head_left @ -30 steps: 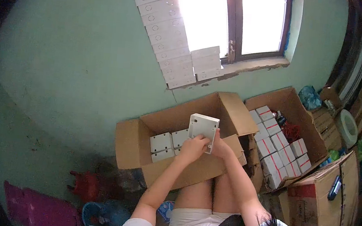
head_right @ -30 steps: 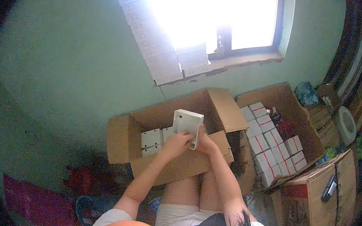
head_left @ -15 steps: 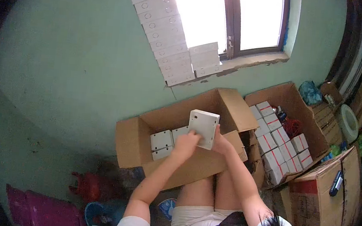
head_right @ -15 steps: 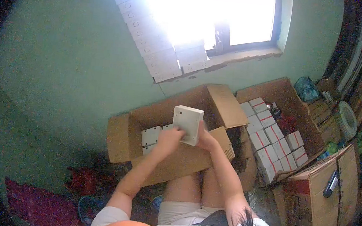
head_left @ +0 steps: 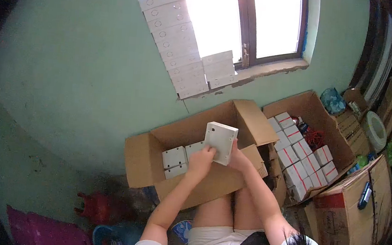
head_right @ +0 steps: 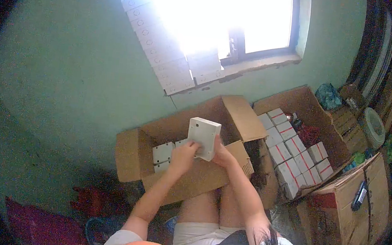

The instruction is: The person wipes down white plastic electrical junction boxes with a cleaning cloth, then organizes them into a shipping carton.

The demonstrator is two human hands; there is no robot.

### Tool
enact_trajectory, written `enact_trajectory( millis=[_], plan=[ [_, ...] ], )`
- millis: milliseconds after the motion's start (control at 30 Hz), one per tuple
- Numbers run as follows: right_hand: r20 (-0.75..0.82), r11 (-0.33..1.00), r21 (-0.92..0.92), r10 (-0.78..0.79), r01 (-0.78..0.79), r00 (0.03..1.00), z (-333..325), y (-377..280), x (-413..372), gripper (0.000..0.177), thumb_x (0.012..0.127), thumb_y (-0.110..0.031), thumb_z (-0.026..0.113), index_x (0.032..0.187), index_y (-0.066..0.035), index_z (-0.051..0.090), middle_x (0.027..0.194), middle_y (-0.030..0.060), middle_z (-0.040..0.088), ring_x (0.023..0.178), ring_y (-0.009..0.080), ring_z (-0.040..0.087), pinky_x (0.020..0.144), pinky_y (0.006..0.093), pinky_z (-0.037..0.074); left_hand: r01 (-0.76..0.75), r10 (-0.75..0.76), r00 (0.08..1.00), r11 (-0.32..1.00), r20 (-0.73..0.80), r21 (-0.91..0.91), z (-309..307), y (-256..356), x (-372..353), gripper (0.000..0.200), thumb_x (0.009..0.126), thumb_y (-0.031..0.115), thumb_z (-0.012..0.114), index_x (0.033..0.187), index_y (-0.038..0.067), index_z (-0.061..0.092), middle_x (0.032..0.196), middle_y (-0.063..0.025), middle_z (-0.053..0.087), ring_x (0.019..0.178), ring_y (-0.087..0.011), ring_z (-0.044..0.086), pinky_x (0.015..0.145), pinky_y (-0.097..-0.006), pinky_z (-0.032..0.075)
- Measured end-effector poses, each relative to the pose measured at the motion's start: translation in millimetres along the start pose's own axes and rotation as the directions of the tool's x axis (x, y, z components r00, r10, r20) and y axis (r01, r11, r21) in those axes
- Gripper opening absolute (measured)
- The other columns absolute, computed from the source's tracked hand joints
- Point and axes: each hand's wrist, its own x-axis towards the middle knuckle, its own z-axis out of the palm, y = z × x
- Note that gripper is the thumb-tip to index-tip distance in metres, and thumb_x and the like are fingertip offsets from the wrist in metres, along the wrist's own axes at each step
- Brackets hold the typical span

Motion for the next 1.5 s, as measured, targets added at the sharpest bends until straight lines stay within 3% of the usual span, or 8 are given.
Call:
enact_trajectory(
  millis=[133,200,333,533,667,800,867,1500],
  plan=[
    [-0.198,0.969,-0.248,-0.043,-0.008,0.979,-24,35,18,0.081,0.087,-0.069,0.045,0.135,-0.004,0.045,0.121,0.0115,0.058,0.110,0.0232,0.056,0.092,0.0381,0.046,0.042,-0.091,0.970,0.977,-0.224,-0.211,-3,-8,-21,0.031,0.082,0.005,0.056,0.112,0.013,0.061,0.114,-0.0097,0.061,0.100,-0.0346,0.061,0.080,-0.0420,0.051],
    [-0.326,0.954,-0.298,-0.077,-0.025,0.942,-27,44,23,0.071,0.089,-0.062,0.049,0.128,-0.002,0.052,0.114,0.0101,0.062,0.103,0.0213,0.058,0.087,0.0365,0.047,0.012,-0.285,0.781,0.896,-0.555,-0.443,13,-14,-30,0.032,0.080,-0.001,0.055,0.111,0.009,0.057,0.110,-0.0113,0.060,0.103,-0.0323,0.059,0.082,-0.0377,0.049],
    [-0.359,0.782,-0.616,-0.383,0.091,0.851,26,-31,11,0.050,0.088,-0.040,0.066,0.120,-0.002,0.062,0.103,0.0066,0.065,0.093,0.0131,0.058,0.078,0.0316,0.047,0.190,-0.506,0.652,0.830,-0.565,-0.525,66,-50,-48,0.030,0.086,-0.001,0.051,0.114,0.008,0.054,0.116,-0.0132,0.055,0.101,-0.0338,0.058,0.080,-0.0392,0.048],
    [0.086,-0.032,-0.994,-0.827,0.107,0.556,34,-197,75,0.071,0.079,-0.048,0.071,0.134,-0.007,0.051,0.129,0.0196,0.057,0.117,0.0251,0.057,0.096,0.0334,0.046,0.389,-0.655,0.672,0.708,-0.344,-0.589,72,-59,-37,0.027,0.089,0.012,0.054,0.116,0.009,0.056,0.114,-0.0118,0.059,0.102,-0.0323,0.058,0.083,-0.0403,0.048],
    [0.294,-0.436,-0.899,-0.685,-0.051,0.667,53,-291,132,0.092,0.066,-0.071,0.069,0.138,-0.016,0.049,0.137,0.0207,0.048,0.122,0.0291,0.053,0.101,0.0358,0.044,0.298,-0.588,0.712,0.747,-0.383,-0.594,86,-69,-35,0.028,0.086,0.014,0.056,0.115,0.011,0.058,0.112,-0.0099,0.061,0.098,-0.0318,0.061,0.079,-0.0404,0.050],
    [0.264,-0.345,-0.927,-0.329,0.144,0.907,78,-331,170,0.095,0.065,-0.076,0.066,0.138,-0.017,0.049,0.131,0.0226,0.053,0.117,0.0302,0.057,0.100,0.0376,0.045,0.303,-0.515,0.721,0.836,-0.464,-0.457,89,-71,-32,0.028,0.085,0.015,0.057,0.112,0.011,0.058,0.111,-0.0102,0.061,0.095,-0.0317,0.061,0.076,-0.0409,0.051],
    [-0.052,-0.559,-0.801,-0.290,-0.213,0.955,75,-334,199,0.095,0.065,-0.075,0.066,0.138,-0.017,0.048,0.127,0.0212,0.057,0.111,0.0309,0.060,0.099,0.0386,0.047,0.361,-0.559,0.716,0.809,-0.418,-0.464,78,-63,-33,0.027,0.085,0.017,0.056,0.111,0.012,0.059,0.110,-0.0100,0.061,0.095,-0.0314,0.061,0.074,-0.0420,0.052],
    [0.425,-0.709,-0.697,-0.289,0.107,0.858,56,-329,252,0.091,0.068,-0.072,0.066,0.133,-0.010,0.053,0.113,0.0194,0.065,0.104,0.0300,0.064,0.096,0.0392,0.047,0.398,-0.554,0.707,0.825,-0.439,-0.401,85,-68,-26,0.026,0.087,0.022,0.055,0.110,0.011,0.060,0.106,-0.0077,0.063,0.084,-0.0293,0.065,0.068,-0.0409,0.054]
  ],
)
